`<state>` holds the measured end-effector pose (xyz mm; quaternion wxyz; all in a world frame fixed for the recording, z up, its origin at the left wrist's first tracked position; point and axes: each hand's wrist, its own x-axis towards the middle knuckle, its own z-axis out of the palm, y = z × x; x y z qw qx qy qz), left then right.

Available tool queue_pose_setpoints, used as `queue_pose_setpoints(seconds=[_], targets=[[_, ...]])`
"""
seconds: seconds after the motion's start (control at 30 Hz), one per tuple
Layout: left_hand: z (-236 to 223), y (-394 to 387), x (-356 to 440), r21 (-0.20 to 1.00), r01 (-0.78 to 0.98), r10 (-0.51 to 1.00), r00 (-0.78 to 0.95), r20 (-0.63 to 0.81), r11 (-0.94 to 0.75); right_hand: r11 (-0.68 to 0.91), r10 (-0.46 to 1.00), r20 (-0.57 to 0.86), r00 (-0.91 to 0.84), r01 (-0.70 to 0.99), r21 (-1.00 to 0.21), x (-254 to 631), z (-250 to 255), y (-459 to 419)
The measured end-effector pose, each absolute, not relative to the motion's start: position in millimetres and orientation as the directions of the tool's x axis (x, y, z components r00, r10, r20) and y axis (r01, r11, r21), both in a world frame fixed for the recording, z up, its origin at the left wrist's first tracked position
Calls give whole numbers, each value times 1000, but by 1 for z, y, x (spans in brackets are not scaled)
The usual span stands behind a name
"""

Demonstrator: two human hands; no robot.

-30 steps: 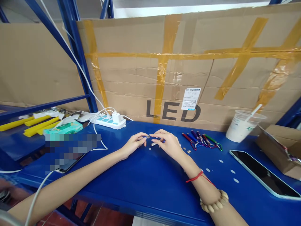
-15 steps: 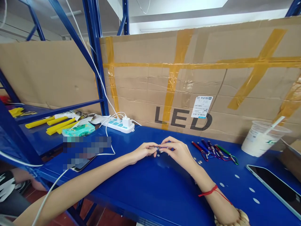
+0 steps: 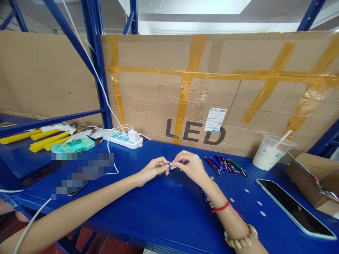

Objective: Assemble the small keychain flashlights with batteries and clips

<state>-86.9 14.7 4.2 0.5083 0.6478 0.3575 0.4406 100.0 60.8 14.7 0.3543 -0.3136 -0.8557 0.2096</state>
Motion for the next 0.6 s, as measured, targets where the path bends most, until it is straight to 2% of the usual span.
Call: queue_pose_setpoints(seconds=[0.1, 0.27, 0.5, 0.6], targets=[[2, 15, -85, 960, -17, 912, 309, 271, -280, 651, 742, 441, -504, 385, -654, 96, 14, 60], [-4, 16, -85, 908, -5, 881, 239, 408, -419, 489, 813, 252, -525, 379, -785, 88, 7, 57], [-3, 12, -85, 865, 76, 858, 195, 475, -496, 222, 899, -5, -438, 467, -856, 86, 12, 50], [0, 11, -85, 847, 136, 851, 206, 482, -513, 185, 906, -38, -422, 474, -861, 85, 12, 51]])
